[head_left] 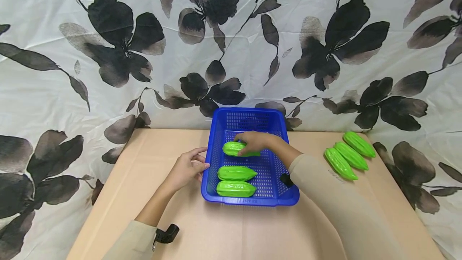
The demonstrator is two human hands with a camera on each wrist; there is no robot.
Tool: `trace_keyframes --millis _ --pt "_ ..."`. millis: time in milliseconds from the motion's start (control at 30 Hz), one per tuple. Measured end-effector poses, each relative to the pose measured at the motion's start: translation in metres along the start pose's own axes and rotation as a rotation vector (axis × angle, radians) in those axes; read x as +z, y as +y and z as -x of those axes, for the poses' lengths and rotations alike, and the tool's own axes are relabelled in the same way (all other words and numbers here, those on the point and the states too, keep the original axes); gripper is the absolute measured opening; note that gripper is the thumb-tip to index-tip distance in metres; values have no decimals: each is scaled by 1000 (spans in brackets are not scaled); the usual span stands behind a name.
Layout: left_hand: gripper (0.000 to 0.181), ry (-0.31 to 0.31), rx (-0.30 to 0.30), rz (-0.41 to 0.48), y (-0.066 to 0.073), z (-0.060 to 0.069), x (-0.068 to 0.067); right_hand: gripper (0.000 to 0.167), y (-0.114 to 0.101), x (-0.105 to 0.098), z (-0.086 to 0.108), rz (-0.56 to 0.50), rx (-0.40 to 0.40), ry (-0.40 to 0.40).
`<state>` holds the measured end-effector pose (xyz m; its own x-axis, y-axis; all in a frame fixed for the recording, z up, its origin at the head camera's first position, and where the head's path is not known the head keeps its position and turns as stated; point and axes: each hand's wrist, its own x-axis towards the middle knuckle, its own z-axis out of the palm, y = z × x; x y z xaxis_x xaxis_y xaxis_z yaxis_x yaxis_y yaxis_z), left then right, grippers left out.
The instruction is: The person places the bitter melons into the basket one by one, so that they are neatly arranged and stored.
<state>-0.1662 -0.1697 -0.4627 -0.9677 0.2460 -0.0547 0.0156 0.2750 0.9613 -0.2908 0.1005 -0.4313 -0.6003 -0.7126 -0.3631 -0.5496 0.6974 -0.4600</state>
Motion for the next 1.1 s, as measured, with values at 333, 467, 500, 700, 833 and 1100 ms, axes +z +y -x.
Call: trace_keyframes --millis 333,467,500,700,833,1100 --pt "59 -1 -27 -5 -3 -1 3 51 3 16 -6 8 39 -44" --pt "59 8 -32 -17 -3 1 4 49 2 22 -6 5 45 -43" --pt "59 12 -38 -19 -3 2 4 48 1 23 -6 4 47 -42" --pt "59 15 -30 -21 -2 5 5 49 -2 29 -7 8 72 -42" --pt "59 16 -27 -22 -2 6 6 50 -3 32 -7 -5 83 -35" --pt "59 23 -25 -29 -4 7 7 51 -3 35 -7 -34 97 -31"
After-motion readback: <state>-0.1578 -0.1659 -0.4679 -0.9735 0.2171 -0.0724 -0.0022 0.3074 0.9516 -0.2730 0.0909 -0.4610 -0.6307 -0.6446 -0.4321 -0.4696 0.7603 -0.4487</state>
